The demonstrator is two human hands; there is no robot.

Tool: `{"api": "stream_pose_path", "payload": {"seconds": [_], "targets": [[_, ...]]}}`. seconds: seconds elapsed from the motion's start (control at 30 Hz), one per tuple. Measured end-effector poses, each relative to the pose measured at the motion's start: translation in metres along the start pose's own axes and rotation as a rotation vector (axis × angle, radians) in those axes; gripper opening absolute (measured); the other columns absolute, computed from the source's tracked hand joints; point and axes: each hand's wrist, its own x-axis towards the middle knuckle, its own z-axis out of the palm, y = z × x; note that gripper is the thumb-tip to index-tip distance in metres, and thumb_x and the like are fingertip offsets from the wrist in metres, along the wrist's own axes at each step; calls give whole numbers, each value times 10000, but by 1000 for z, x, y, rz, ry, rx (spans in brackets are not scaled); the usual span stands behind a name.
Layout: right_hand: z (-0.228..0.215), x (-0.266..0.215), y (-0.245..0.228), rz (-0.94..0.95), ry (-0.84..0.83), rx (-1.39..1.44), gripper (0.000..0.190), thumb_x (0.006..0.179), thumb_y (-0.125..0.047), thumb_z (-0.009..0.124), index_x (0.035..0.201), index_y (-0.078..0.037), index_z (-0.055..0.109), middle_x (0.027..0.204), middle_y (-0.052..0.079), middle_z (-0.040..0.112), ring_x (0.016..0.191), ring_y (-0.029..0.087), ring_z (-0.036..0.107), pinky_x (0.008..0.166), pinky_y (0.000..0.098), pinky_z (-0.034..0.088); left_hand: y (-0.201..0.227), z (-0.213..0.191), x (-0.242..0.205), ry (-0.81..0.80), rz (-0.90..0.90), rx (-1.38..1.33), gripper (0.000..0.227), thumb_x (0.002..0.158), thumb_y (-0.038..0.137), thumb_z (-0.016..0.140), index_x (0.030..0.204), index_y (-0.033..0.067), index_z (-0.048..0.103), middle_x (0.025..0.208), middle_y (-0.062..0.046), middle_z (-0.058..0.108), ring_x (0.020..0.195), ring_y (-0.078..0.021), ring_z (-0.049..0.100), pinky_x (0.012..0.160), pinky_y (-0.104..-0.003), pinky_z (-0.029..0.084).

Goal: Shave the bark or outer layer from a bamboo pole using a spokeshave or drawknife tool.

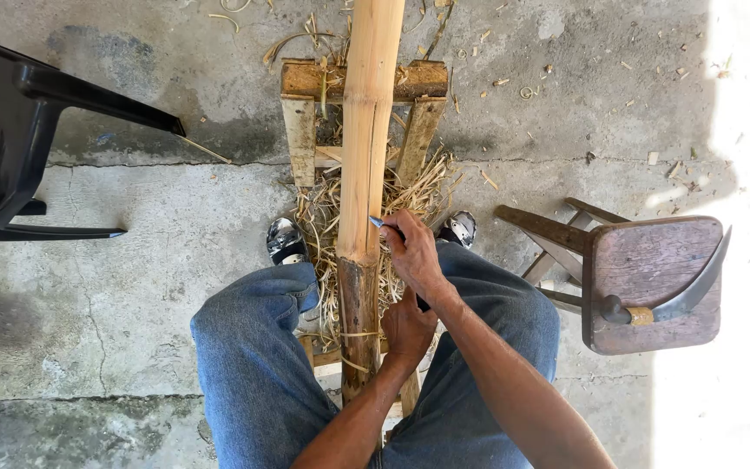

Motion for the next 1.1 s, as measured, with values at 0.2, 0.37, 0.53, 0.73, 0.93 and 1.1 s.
{"api": "stream_pose_path", "payload": {"seconds": [0.2,0.37,0.53,0.73,0.93,1.1], "targets": [[-1,-8,-3,139,-98,-2,100,974,-95,673,990,-20,609,904,99,669,770,234,632,692,424,502,-3,4,-12,4,-16,-31,436,874,389,695,1052,-5,641,707,-256,680,694,-447,679,661,-565,505],[2,-24,4,93,-100,62,88,968,-99,672,989,-30,621,891,96,674,774,211,635,700,400,506,-5,1,-22,-134,-131,-18,541,893,464,685,1064,-43,602,662,-227,651,641,-362,692,635,-516,516],[7,-40,8,37,-58,92,104,960,-82,691,987,-23,609,838,103,659,735,201,621,672,387,494,-20,7,-39,-65,-41,-98,468,895,406,696,1024,-36,615,659,-218,654,625,-354,680,630,-504,506],[-7,-31,16,273,-299,123,242,1024,-324,603,984,-95,668,781,26,649,638,187,571,587,385,507,-19,-28,-61,28,65,-185,293,917,280,760,894,11,647,701,-161,698,608,-305,695,568,-459,519],[30,5,-9,114,94,-56,674,1054,-390,590,1532,29,365,1597,297,321,1451,419,326,1114,563,312,-41,-89,-58,163,42,-368,273,902,256,759,832,55,589,568,-75,602,422,-182,569,393,-362,477],[89,54,-7,-153,258,-485,839,1046,-369,580,1621,-45,62,1652,278,64,1536,463,134,1250,590,233,-50,-136,-36,467,104,-338,283,892,202,802,802,38,590,608,-51,594,484,-141,552,435,-319,469]]}}
